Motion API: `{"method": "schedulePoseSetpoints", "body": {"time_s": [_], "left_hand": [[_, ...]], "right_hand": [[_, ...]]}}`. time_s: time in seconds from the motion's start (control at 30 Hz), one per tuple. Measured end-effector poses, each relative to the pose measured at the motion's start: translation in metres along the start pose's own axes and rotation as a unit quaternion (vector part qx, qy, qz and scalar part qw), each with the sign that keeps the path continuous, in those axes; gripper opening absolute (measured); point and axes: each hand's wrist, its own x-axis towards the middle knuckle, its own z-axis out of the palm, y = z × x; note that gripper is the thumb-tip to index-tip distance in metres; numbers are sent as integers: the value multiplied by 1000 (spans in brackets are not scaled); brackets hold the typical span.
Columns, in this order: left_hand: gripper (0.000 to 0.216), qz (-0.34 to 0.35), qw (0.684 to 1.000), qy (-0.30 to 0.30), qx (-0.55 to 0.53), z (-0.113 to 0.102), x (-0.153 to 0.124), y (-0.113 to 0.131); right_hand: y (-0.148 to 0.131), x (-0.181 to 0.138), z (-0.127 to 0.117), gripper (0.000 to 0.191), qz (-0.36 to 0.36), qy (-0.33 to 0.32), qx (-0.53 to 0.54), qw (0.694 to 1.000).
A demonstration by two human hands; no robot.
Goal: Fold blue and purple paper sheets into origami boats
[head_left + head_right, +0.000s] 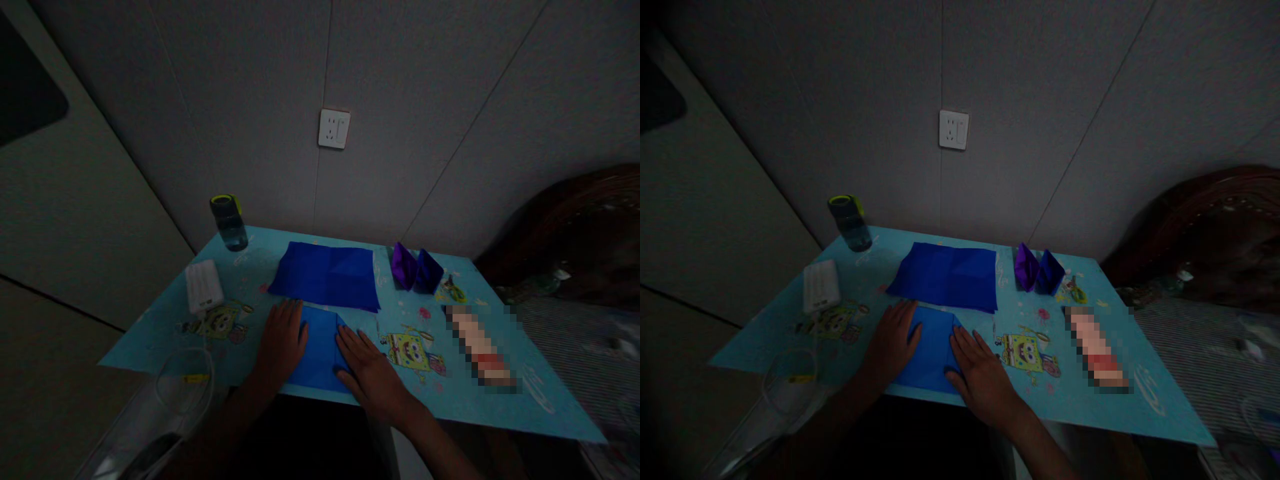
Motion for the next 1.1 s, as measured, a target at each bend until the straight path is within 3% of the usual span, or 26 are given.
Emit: {"method": "schedulePoseSetpoints", "body": {"time_s": [0.23,0.33,0.47,0.7,0.9,0.97,1.1], "left_hand": [[48,-17,986,28,-164,-1,2,7],[47,57,970,-48,-233,-6,-2,19],[31,145,960,-143,-190,-10,-10,28],[34,221,957,-172,-82,-10,-22,24],[72,274,922,-249,-116,-19,-22,7],[79,283,910,-274,-134,-22,-20,2],[71,270,899,-311,-149,-29,-15,2]], "right_hand": [[-1,1,-1,59,0,0,-7,1000],[-1,1,-1,59,-1,3,-5,1000],[0,2,0,56,-7,22,14,1000],[-1,-8,2,39,-1,82,26,996],[0,-26,-14,66,-26,-3,26,999],[1,-27,-21,63,-27,-15,23,999],[-1,-24,-32,49,-24,-21,35,999]]}}
